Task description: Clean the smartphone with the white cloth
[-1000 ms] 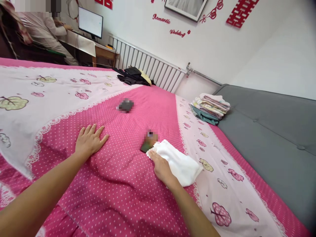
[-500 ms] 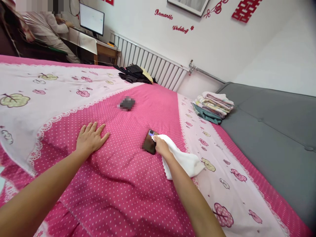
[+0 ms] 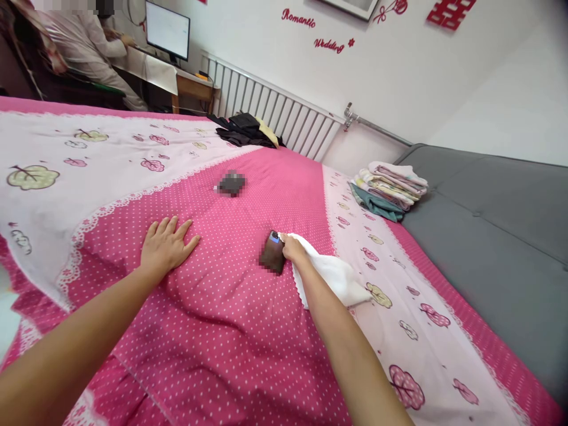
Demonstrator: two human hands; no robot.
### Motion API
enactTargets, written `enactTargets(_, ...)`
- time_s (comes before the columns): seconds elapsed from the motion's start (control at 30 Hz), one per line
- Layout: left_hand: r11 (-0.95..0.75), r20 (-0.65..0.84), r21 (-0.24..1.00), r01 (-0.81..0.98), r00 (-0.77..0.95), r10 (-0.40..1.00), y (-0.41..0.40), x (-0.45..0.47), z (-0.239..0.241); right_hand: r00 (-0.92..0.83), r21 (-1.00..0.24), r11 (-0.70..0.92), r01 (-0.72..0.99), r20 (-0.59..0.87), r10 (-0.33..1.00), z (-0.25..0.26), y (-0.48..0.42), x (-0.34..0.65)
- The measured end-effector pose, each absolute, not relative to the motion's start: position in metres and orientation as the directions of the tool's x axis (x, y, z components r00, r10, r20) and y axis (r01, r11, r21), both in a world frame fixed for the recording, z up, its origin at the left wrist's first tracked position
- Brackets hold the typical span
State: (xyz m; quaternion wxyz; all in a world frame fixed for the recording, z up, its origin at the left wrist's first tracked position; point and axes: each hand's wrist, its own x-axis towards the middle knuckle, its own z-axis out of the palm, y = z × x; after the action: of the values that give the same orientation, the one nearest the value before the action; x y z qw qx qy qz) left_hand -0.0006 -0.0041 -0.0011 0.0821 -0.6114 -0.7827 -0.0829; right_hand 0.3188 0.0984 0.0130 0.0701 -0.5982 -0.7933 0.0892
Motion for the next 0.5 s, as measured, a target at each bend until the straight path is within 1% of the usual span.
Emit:
enactTargets(0.17,0.235,0.226,0.042,0.971,-0.238,0.944,-0.004,-0.002,-0.002,-0.283,-0.230,0.282,0.931,0.030,0.959,0.008,0.088,0.321)
enactTargets(0.5,0.227,0.247,0.083,0.970,-0.241,0.939,-0.003,-0.002,-0.004,-0.370,-0.254,0.372,0.893,0.057,0.927,0.005,0.044,0.325)
